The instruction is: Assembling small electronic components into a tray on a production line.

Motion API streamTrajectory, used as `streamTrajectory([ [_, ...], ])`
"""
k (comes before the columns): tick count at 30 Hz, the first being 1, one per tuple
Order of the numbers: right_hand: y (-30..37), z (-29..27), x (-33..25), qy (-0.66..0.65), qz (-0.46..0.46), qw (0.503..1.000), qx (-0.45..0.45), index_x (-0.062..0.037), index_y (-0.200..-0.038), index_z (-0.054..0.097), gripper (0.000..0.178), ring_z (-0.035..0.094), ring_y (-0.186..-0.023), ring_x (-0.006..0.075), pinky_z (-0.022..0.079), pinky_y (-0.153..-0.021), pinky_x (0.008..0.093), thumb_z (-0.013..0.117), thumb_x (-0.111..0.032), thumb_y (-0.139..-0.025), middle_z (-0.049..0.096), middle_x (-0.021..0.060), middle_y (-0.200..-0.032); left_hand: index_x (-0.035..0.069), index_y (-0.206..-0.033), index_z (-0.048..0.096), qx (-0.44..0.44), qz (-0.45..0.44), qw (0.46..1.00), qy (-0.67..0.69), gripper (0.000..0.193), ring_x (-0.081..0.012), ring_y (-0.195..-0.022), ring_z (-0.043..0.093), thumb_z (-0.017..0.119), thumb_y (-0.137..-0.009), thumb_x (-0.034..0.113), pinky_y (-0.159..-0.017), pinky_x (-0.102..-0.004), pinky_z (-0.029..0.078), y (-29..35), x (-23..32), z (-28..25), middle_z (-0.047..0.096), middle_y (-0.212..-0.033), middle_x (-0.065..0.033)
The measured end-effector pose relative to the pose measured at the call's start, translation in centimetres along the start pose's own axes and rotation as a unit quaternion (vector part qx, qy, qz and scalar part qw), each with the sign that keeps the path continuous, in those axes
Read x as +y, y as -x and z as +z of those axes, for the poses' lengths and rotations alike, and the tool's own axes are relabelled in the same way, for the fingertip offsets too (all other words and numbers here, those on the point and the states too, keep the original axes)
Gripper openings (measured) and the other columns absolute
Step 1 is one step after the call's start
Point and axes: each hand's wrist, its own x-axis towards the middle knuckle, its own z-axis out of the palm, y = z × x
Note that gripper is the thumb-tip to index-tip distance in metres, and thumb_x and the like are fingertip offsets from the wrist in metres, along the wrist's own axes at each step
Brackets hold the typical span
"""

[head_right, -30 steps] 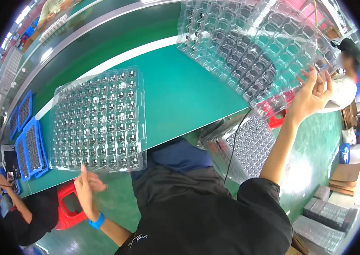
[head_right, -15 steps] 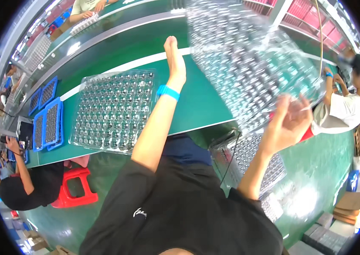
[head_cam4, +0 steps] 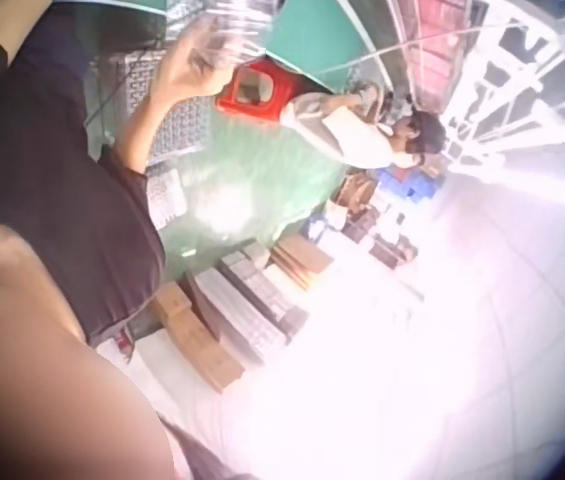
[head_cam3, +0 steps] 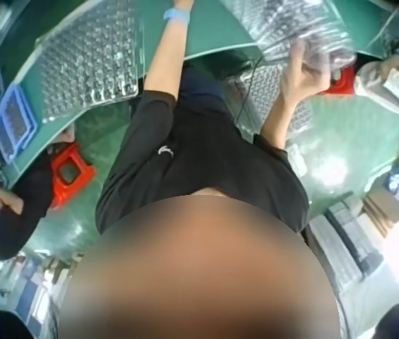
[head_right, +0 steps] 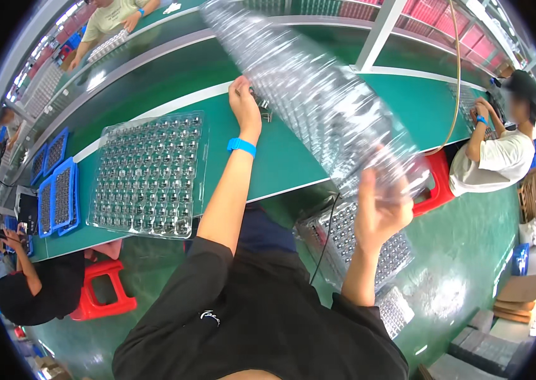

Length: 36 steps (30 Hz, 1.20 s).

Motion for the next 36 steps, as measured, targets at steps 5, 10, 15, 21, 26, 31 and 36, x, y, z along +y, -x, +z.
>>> streamTrajectory([
  [5,-3.5,1.9,0.7,-0.104,-0.020,0.988,0.110,0.0176,-0.133,0.054,0.033,0.068,-0.118,0.0357,0.058,-0.102,0.0508,0.054,0.000,-0.104,0.067,0.0286,-0.125,-0.001,-0.129,0.057,-0.024,0.174,0.948,-0.267,0.040,-0.0371,-0.123,0.060,0.066,-0.091,0.007,-0.105,-0.0439,0.047,0.7,-1.7,-0.2,0.064,-0.129,-0.0213],
  [10,-5.6,2.4,0.3,-0.088,-0.133,0.977,0.140,0.0183,-0.133,0.054,0.034,0.067,-0.117,0.0391,0.059,-0.100,0.0529,0.056,0.001,-0.103,0.066,0.0328,-0.124,-0.005,-0.130,0.055,-0.088,0.275,0.870,-0.401,0.049,-0.0444,-0.127,0.053,0.071,-0.089,0.015,-0.108,-0.0512,0.044,0.8,-1.9,-0.6,0.059,-0.131,-0.0255],
  [15,-8.3,-1.0,-1.6,-0.095,-0.191,0.959,0.187,0.0151,-0.131,0.056,0.037,0.071,-0.107,0.0410,0.065,-0.088,0.0521,0.058,-0.008,-0.101,0.068,0.0300,-0.122,-0.007,-0.140,0.046,-0.074,0.289,0.869,-0.395,0.061,-0.0494,-0.145,0.035,0.070,-0.093,0.024,-0.122,-0.0611,0.027,2.5,0.7,0.7,0.047,-0.146,-0.0296],
  [21,-10.4,-2.4,-3.7,-0.177,-0.125,0.958,0.188,0.0035,-0.137,0.055,0.042,0.061,-0.125,0.0378,0.055,-0.100,0.0565,0.050,-0.022,-0.103,0.063,0.0241,-0.134,0.005,-0.156,0.031,-0.148,0.077,0.982,0.091,0.071,-0.0315,-0.120,0.063,0.040,-0.109,0.058,-0.097,-0.0414,0.054,2.6,18.0,-4.8,0.048,-0.151,-0.0192],
  [26,-13.5,2.2,-3.9,-0.312,0.094,0.945,0.034,-0.0004,-0.153,0.040,0.062,0.060,-0.127,0.0352,0.048,-0.106,0.0506,0.052,-0.034,-0.103,0.062,0.0203,-0.136,0.009,-0.160,0.020,-0.213,0.125,0.957,0.152,0.078,-0.0398,-0.103,0.073,0.065,-0.103,0.037,-0.086,-0.0506,0.063,5.2,28.7,-12.7,0.056,-0.141,-0.0248],
  [31,-17.0,16.2,-12.9,-0.394,0.043,0.876,-0.276,0.0022,-0.157,0.033,0.071,0.059,-0.130,0.0367,0.045,-0.111,0.0493,0.054,-0.037,-0.102,0.056,0.0216,-0.145,0.006,-0.142,0.052,-0.090,0.244,0.957,0.128,0.053,-0.0360,-0.099,0.074,0.067,-0.101,0.036,-0.081,-0.0523,0.065,4.1,34.7,-24.0,0.062,-0.136,-0.0163],
  [36,-18.2,27.3,-23.0,-0.278,-0.399,0.864,-0.133,-0.0049,-0.153,0.045,0.078,0.050,-0.137,0.0391,0.043,-0.113,0.0532,0.079,-0.020,-0.084,0.046,0.0184,-0.153,0.008,-0.137,0.059,-0.005,0.355,0.921,0.163,0.039,-0.0319,-0.119,0.067,0.059,-0.107,0.033,-0.092,-0.0466,0.062,-1.9,47.0,-28.1,0.062,-0.142,-0.0100],
])
